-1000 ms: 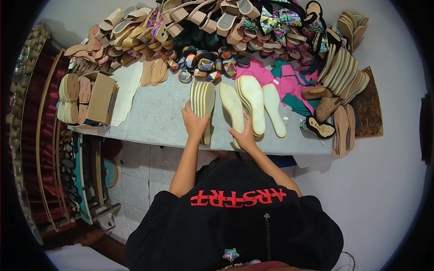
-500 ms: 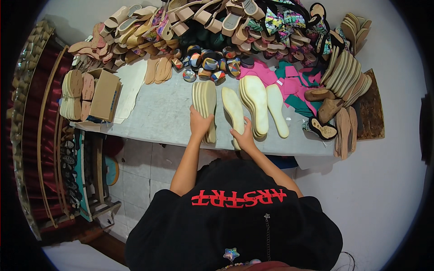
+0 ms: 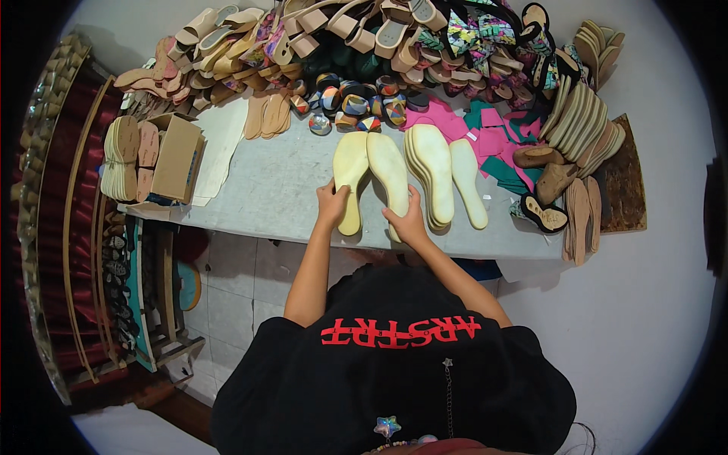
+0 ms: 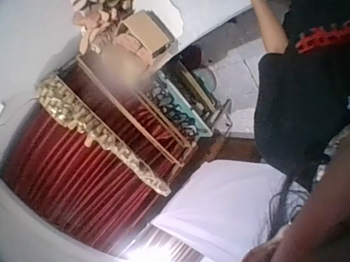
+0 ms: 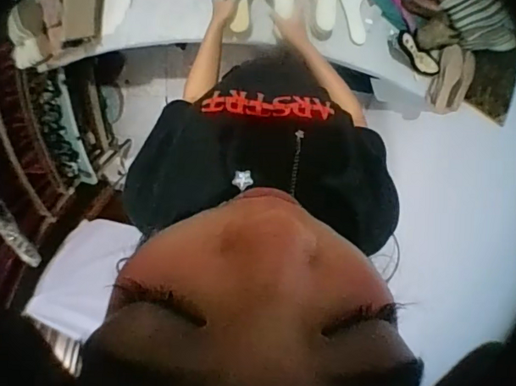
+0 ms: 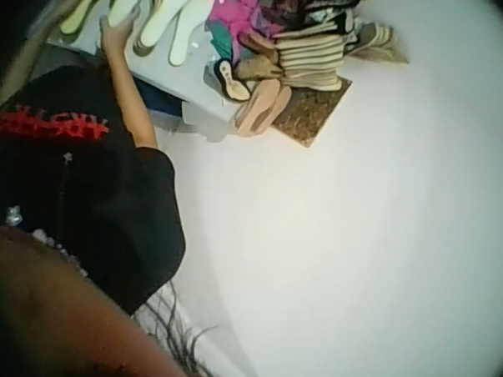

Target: Organizing and stacking shoe soles on a workshop table.

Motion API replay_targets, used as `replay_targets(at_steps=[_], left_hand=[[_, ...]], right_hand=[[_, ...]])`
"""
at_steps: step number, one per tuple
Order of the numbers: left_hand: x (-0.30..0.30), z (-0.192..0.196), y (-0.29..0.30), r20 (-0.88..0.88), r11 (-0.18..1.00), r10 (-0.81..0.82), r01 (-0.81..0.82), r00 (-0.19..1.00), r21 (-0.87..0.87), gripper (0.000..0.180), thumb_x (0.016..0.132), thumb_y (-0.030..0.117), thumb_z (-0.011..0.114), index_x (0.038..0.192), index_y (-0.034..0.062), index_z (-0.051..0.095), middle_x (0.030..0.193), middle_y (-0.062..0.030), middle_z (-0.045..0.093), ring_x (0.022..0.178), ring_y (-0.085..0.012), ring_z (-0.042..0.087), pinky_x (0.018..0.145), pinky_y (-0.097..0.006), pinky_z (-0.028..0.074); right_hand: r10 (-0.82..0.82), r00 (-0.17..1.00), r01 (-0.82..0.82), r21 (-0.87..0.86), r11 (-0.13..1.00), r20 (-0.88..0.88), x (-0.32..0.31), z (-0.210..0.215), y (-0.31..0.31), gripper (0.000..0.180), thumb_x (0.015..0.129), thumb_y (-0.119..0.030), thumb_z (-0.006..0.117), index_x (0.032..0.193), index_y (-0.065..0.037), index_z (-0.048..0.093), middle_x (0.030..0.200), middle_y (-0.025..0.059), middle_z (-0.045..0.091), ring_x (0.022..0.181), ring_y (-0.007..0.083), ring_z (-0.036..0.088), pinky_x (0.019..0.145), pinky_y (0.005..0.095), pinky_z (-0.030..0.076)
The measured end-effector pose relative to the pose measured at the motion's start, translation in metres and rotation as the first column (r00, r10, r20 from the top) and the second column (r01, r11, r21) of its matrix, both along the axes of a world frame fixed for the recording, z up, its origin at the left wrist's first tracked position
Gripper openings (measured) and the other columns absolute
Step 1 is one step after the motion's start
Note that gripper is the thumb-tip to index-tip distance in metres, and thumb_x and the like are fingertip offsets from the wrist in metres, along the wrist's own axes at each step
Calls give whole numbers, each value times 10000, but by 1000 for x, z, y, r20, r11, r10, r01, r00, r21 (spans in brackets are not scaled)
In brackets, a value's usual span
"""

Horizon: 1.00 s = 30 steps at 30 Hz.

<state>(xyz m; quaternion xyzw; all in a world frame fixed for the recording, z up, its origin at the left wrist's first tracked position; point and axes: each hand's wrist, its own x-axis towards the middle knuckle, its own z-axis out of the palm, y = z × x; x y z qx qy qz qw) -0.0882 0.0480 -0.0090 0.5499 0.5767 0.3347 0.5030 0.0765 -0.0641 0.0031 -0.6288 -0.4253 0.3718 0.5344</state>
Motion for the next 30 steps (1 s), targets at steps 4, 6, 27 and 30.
replay_targets(at_steps=[4, 6, 27, 30], left_hand=[[-8, -27, 3, -102, 1000, 25, -25, 994, 0, 556, 679, 251, 582, 1138, -54, 507, 988, -220, 528, 912, -326, 524, 836, -370, 409], [4, -13, -2, -117, 995, 91, -86, 989, 43, 623, 675, 257, 590, 1199, -44, 436, 1061, -232, 489, 978, -357, 480, 866, -407, 384], [131, 45, -40, -459, 536, -488, 670, 743, 514, 497, 761, 291, 571, 1227, 147, 476, 1368, -131, 311, 1272, -338, 262, 979, -488, 277], [136, 47, -45, -537, 526, -492, 726, 685, 444, 522, 760, 347, 559, 1237, 156, 471, 1388, -125, 282, 1297, -339, 215, 991, -524, 247]], right_hand=[[6, 999, -6, -3, 1000, 49, -8, 13, 0, 798, 666, -184, 691, 1273, 29, 218, 1145, 230, 473, 1030, 294, 504, 867, 363, 400], [-31, 995, 30, 8, 1000, 98, -1, 18, -1, 792, 658, -184, 690, 1267, 30, 231, 1144, 238, 469, 1027, 310, 504, 868, 373, 398], [-212, 636, 464, -149, 873, 742, 124, 14, -23, 538, 736, -262, 615, 1214, -102, 425, 1159, 156, 365, 1053, 344, 372, 874, 485, 310], [-109, 575, 503, -245, 829, 811, 141, 2, -40, 551, 698, -220, 640, 1176, -24, 447, 1155, 178, 379, 1065, 375, 391, 837, 467, 394]])
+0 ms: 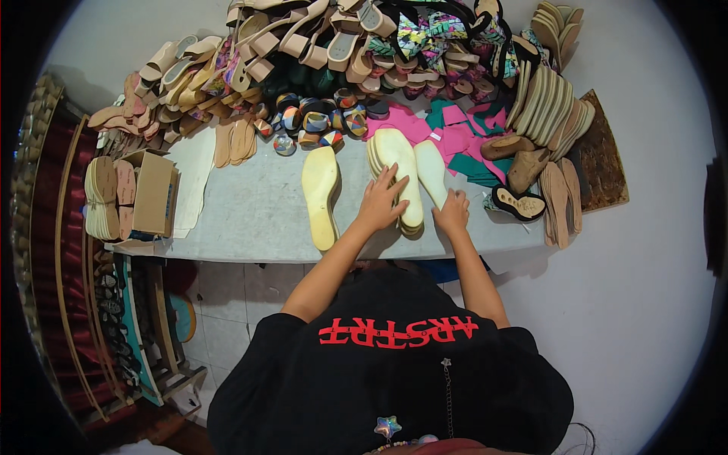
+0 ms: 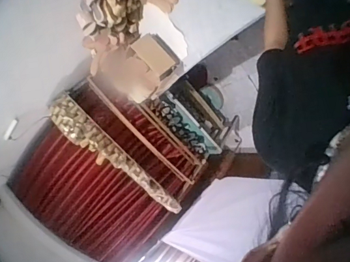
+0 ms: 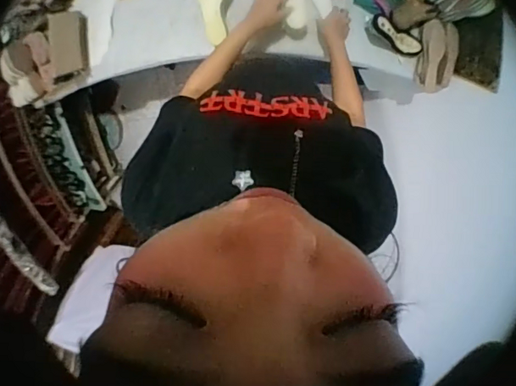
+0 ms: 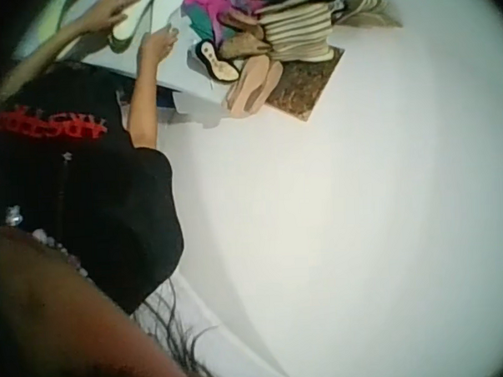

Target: Organizing and stacking shoe soles on a workshop table.

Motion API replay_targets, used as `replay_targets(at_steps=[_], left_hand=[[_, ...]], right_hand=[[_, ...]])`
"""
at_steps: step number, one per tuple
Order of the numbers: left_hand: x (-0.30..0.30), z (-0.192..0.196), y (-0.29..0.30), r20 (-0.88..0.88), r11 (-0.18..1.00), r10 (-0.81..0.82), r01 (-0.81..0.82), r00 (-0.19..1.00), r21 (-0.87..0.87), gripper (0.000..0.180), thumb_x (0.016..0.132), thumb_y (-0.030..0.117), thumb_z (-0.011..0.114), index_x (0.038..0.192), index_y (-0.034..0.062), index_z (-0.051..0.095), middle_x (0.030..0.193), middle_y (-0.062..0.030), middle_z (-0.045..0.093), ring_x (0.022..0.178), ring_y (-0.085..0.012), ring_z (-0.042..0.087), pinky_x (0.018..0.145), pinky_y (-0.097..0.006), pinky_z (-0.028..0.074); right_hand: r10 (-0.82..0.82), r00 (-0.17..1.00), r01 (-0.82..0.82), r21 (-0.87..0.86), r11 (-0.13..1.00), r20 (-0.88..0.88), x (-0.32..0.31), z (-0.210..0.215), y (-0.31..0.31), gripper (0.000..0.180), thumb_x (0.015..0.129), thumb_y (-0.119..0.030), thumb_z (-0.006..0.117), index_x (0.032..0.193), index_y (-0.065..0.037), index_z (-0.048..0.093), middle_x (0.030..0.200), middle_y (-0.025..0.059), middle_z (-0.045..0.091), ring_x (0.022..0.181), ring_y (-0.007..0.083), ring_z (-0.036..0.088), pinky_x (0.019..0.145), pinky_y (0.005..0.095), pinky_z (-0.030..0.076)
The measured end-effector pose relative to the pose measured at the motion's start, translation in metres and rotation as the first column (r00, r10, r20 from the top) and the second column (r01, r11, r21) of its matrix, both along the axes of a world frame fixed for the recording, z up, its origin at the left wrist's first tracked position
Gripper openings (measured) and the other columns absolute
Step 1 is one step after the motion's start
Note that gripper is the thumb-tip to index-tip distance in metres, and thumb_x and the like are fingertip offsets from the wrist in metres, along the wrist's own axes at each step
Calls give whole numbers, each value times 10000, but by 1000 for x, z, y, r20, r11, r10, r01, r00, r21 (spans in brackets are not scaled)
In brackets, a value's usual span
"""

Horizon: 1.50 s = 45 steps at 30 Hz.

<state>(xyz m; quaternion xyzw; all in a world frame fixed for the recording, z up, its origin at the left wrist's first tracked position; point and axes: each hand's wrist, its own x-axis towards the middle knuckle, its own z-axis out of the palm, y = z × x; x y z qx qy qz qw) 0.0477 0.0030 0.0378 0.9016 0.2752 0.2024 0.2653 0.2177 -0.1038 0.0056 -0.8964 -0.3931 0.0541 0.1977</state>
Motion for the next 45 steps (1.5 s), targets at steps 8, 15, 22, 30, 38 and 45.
replay_targets(at_steps=[8, 15, 22, 30, 38, 45], left_hand=[[0, -3, 9, 254, 995, 82, -93, 964, 30, 434, 763, 276, 592, 1143, 73, 535, 1207, -151, 482, 1139, -330, 429, 921, -412, 369], [-5, 36, 17, 328, 637, 413, -13, 850, -770, 352, 835, 282, 579, 1031, -7, 544, 797, -35, 582, 665, -82, 513, 563, -211, 422], [-81, 36, 45, 149, 506, 701, -340, 697, -793, 443, 717, 91, 686, 1095, -29, 489, 798, -100, 615, 646, -146, 590, 541, -268, 468], [-124, 13, 46, -67, 654, 708, -688, 703, -315, 547, 640, 98, 723, 1122, 5, 482, 895, -184, 580, 836, -301, 576, 717, -373, 457], [-57, 48, 36, -148, 654, 751, -756, 643, 35, 577, 674, 243, 700, 1182, 102, 463, 1180, -174, 385, 1111, -354, 330, 890, -479, 332], [107, 85, 32, 321, 967, 162, -216, 933, 139, 435, 694, 257, 673, 1074, 95, 537, 1142, -181, 422, 1088, -345, 345, 936, -442, 262]], right_hand=[[-75, 997, 72, 100, 992, 20, 4, 14, 4, 503, 645, -208, 659, 1051, 31, 482, 965, 176, 461, 925, 356, 471, 810, 424, 405], [309, 951, -300, 306, 904, 20, -68, 89, 31, 569, 649, -314, 649, 1106, -17, 484, 950, 158, 469, 922, 315, 465, 746, 442, 360], [544, 839, -522, 243, 817, -28, -112, 80, 46, 566, 713, -407, 612, 1111, -18, 513, 1003, 126, 475, 947, 280, 464, 772, 431, 316], [406, 912, -379, 272, 885, -50, -80, 74, 47, 410, 726, -302, 602, 1062, -72, 559, 986, 107, 496, 953, 265, 488, 808, 424, 304], [249, 955, -176, 366, 914, -163, -16, 75, 26, 365, 721, -275, 603, 1031, -86, 571, 995, 89, 499, 944, 237, 505, 843, 419, 292], [67, 986, 20, 508, 861, -152, 99, 109, -12, 293, 732, -250, 613, 987, -109, 581, 961, 62, 517, 829, 214, 547, 771, 386, 365]])
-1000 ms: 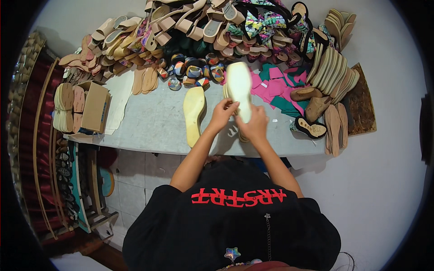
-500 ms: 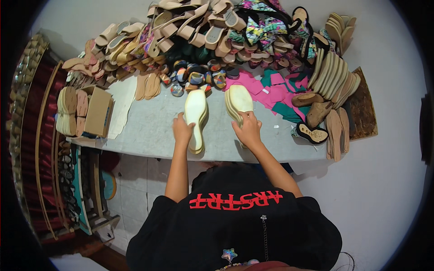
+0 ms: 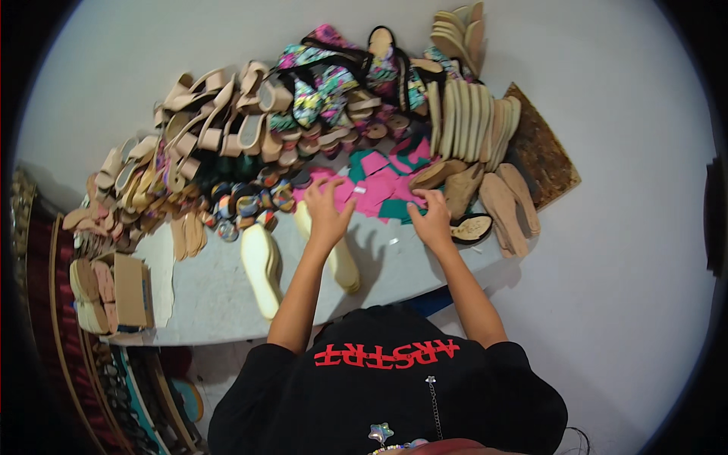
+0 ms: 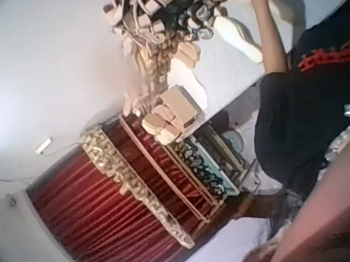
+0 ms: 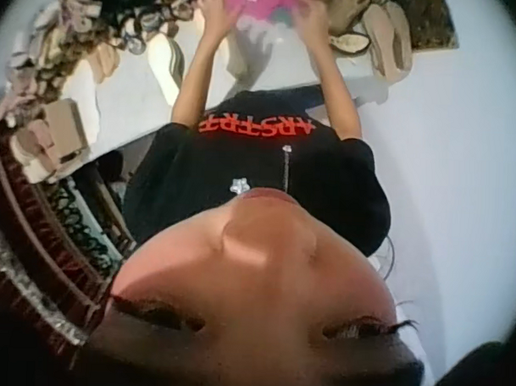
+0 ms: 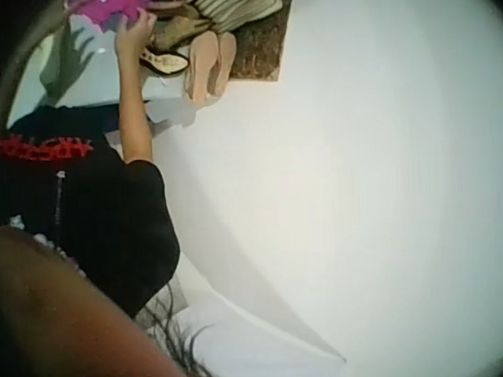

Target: Organizing and stacking shoe soles on a workshop table.

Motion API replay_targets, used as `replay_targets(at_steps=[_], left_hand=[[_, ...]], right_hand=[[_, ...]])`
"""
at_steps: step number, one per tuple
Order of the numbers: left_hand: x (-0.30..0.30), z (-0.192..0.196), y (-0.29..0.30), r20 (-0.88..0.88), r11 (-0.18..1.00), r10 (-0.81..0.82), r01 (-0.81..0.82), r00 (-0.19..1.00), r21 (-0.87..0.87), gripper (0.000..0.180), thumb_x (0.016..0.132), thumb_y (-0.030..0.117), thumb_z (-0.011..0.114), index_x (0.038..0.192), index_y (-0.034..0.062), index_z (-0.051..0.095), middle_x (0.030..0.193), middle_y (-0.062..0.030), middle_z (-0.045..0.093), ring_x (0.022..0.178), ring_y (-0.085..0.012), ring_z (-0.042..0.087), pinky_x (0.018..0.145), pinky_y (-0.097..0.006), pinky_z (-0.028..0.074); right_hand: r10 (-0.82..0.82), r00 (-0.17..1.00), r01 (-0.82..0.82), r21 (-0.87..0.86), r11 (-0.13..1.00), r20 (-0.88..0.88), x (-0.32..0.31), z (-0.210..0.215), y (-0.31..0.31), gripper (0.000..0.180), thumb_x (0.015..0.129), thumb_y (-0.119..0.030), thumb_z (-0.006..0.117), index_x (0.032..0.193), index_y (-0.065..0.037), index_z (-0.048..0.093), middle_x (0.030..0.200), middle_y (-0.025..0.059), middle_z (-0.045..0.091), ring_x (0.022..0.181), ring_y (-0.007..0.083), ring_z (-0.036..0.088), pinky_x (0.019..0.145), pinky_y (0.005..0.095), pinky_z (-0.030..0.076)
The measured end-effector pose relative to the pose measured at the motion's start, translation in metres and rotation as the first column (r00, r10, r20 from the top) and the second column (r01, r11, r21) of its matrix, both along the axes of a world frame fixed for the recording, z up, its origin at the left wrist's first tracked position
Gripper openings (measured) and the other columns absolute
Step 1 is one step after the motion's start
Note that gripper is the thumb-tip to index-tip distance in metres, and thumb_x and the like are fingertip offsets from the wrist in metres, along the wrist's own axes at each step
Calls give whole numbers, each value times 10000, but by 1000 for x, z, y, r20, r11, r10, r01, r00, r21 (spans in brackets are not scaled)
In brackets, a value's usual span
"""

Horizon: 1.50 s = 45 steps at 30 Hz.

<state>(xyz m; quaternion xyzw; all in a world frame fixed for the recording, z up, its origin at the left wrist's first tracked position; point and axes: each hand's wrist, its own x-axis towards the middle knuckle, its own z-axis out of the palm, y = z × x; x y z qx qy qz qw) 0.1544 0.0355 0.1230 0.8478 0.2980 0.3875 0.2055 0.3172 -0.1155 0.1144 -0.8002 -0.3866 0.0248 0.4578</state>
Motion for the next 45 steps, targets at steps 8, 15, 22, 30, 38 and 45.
replay_targets(at_steps=[8, 15, 22, 30, 38, 45], left_hand=[[194, 75, 7, -57, 881, -439, 442, 897, 171, 549, 683, 344, 665, 1146, 118, 477, 1203, -184, 373, 1126, -362, 311, 940, -467, 263], [316, 83, 66, -152, 798, -560, 580, 814, 165, 701, 683, 289, 682, 1262, 114, 328, 1293, -199, 271, 1218, -404, 246, 974, -469, 258], [381, 111, 128, -156, 867, -418, 444, 895, 226, 736, 674, 263, 685, 1269, 20, 326, 1313, -171, 284, 1227, -351, 284, 979, -448, 284], [435, 109, 155, -269, 901, -273, 344, 924, 265, 799, 665, 290, 689, 1296, 10, 286, 1352, -187, 239, 1261, -357, 238, 1000, -438, 265], [493, 107, 189, -241, 910, -245, 308, 939, 277, 866, 659, 195, 704, 1325, -14, 192, 1378, -211, 195, 1279, -365, 207, 1007, -460, 259], [509, 106, 214, -181, 927, -162, 213, 970, 308, 816, 619, 167, 750, 1273, 2, 291, 1221, -150, 409, 1126, -347, 399, 901, -437, 403]], right_hand=[[-58, 977, 49, 48, 998, 207, 162, 81, -7, 297, 739, -215, 596, 990, -59, 573, 952, 105, 519, 858, 277, 544, 762, 384, 426], [-24, 928, 13, 32, 999, 371, 282, 89, 56, 357, 728, -210, 600, 1046, -63, 531, 1021, 158, 480, 976, 341, 477, 829, 403, 400], [-64, 892, 72, 0, 997, 446, 352, 110, 129, 522, 707, -212, 623, 1148, -12, 426, 1120, 161, 432, 1035, 354, 430, 860, 436, 400], [-23, 902, 54, -59, 997, 430, 394, 101, 174, 686, 699, -210, 640, 1266, -16, 306, 1297, 167, 341, 1168, 346, 368, 923, 427, 381], [88, 928, -17, -192, 981, 363, 402, 100, 180, 798, 679, -189, 665, 1327, -33, 226, 1387, 120, 241, 1215, 325, 341, 978, 405, 343], [134, 929, -69, -193, 979, 345, 409, 97, 180, 812, 680, -198, 672, 1329, -22, 219, 1400, 135, 218, 1200, 342, 362, 978, 390, 346]])
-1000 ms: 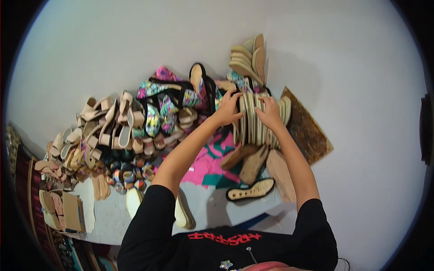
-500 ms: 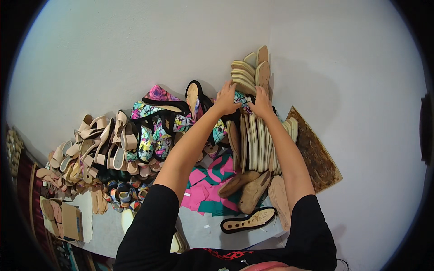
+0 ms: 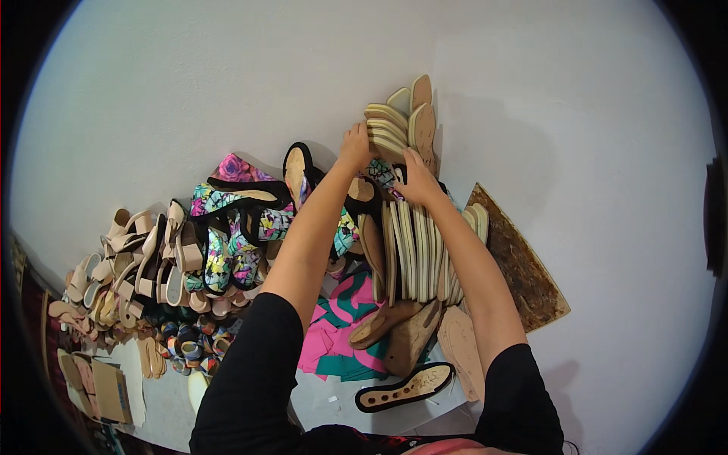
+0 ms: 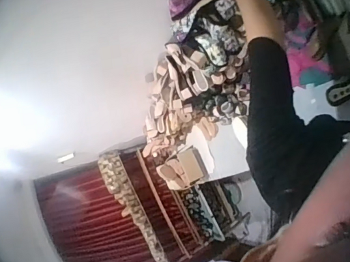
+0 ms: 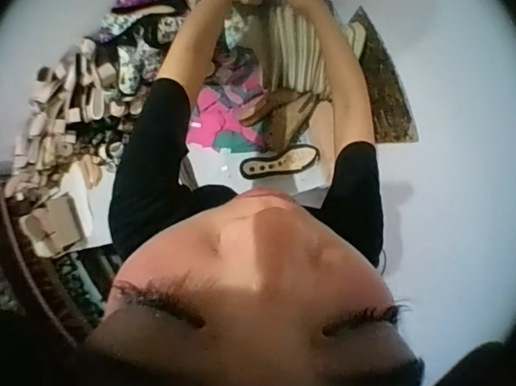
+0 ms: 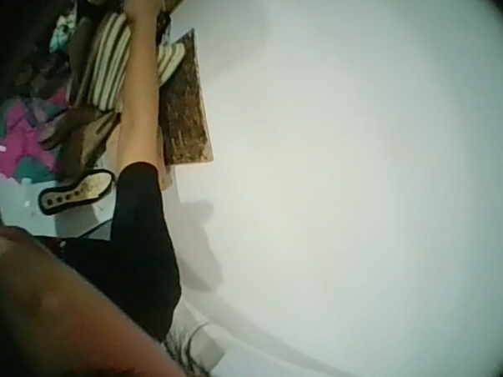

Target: Organizing and stacking shoe soles on a workshop table.

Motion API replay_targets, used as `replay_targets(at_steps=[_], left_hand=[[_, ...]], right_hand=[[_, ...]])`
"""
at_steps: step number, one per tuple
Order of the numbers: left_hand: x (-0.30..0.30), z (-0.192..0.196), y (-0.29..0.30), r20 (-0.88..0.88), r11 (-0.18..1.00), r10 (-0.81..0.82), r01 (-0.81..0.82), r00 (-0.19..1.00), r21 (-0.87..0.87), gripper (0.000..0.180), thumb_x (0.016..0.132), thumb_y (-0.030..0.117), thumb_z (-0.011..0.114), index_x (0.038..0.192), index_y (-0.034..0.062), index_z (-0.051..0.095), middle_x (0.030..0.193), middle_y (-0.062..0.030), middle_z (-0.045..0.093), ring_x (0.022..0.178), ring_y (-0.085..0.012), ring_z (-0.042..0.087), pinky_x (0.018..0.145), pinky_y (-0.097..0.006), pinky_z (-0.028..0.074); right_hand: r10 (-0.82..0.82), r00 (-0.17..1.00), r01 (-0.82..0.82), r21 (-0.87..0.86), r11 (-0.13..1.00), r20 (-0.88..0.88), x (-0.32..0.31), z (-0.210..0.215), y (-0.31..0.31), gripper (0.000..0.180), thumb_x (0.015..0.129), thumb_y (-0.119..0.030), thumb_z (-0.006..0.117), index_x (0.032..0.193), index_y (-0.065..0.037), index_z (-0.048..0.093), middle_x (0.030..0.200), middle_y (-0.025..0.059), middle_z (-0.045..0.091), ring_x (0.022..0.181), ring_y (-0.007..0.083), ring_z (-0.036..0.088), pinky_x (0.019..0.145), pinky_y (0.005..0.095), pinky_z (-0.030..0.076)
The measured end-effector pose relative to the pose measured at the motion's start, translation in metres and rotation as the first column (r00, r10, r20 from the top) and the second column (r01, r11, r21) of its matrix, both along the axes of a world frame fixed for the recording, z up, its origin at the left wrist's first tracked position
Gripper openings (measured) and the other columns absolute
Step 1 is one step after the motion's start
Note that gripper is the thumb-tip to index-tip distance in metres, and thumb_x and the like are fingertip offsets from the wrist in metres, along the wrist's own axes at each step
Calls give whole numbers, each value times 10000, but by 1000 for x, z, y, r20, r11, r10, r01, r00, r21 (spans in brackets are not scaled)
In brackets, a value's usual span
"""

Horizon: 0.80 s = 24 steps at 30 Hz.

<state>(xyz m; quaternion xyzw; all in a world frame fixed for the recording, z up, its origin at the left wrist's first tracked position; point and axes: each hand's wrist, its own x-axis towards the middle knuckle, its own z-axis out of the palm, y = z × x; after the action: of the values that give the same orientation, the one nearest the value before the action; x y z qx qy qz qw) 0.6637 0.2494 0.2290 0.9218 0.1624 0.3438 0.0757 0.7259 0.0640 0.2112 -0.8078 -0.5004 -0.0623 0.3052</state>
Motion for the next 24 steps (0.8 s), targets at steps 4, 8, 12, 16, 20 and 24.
replay_targets(at_steps=[4, 8, 12, 16, 20, 24], left_hand=[[2, 11, -11, -45, 993, 50, -45, 998, 109, 800, 566, 161, 783, 1213, 1, 342, 1118, -143, 458, 1035, -331, 455, 835, -405, 441], [-1, 12, 7, -7, 999, -7, 7, 1000, 38, 751, 537, 125, 796, 1154, 9, 384, 1112, -143, 468, 1008, -349, 474, 832, -410, 438], [-2, 12, 17, 57, 989, -126, 120, 990, 87, 692, 546, 119, 793, 1111, 17, 406, 1098, -155, 484, 1008, -349, 488, 827, -411, 436], [-3, 13, 14, 74, 988, -152, 149, 986, 43, 669, 548, 117, 791, 1092, 26, 413, 1079, -148, 501, 1014, -341, 494, 818, -408, 436], [-5, 23, 15, -23, 991, -134, 134, 991, 9, 657, 549, 119, 790, 1087, 36, 422, 1055, -131, 517, 1001, -330, 503, 818, -400, 436], [-5, 25, 20, -70, 984, -172, 175, 983, 41, 617, 553, 134, 788, 1054, 39, 440, 1048, -127, 517, 1001, -317, 504, 820, -386, 438]], right_hand=[[-27, 1000, 27, -13, 1000, 12, 15, -8, -4, 809, 676, -198, 675, 1323, -10, 227, 1391, 163, 221, 1199, 341, 365, 971, 388, 353], [21, 999, -22, 2, 1000, 42, 15, -9, 3, 803, 675, -195, 672, 1319, -3, 231, 1381, 179, 233, 1202, 343, 362, 973, 386, 350], [8, 999, -8, 20, 1000, 35, 22, 1, 7, 808, 673, -189, 668, 1315, 13, 221, 1377, 181, 234, 1207, 359, 347, 980, 391, 342], [-73, 997, 71, 85, 994, 22, 34, 20, 13, 731, 701, -188, 639, 1322, -74, 271, 1384, 178, 206, 1213, 409, 310, 984, 436, 328], [23, 996, -31, 102, 994, 83, 35, 42, 23, 588, 754, -199, 582, 1298, -213, 360, 1391, 160, 200, 1207, 424, 309, 985, 464, 322], [-15, 980, 11, 21, 1000, 198, 31, 52, 34, 485, 800, -216, 532, 1264, -297, 414, 1399, 119, 209, 1208, 381, 322, 978, 469, 334]])
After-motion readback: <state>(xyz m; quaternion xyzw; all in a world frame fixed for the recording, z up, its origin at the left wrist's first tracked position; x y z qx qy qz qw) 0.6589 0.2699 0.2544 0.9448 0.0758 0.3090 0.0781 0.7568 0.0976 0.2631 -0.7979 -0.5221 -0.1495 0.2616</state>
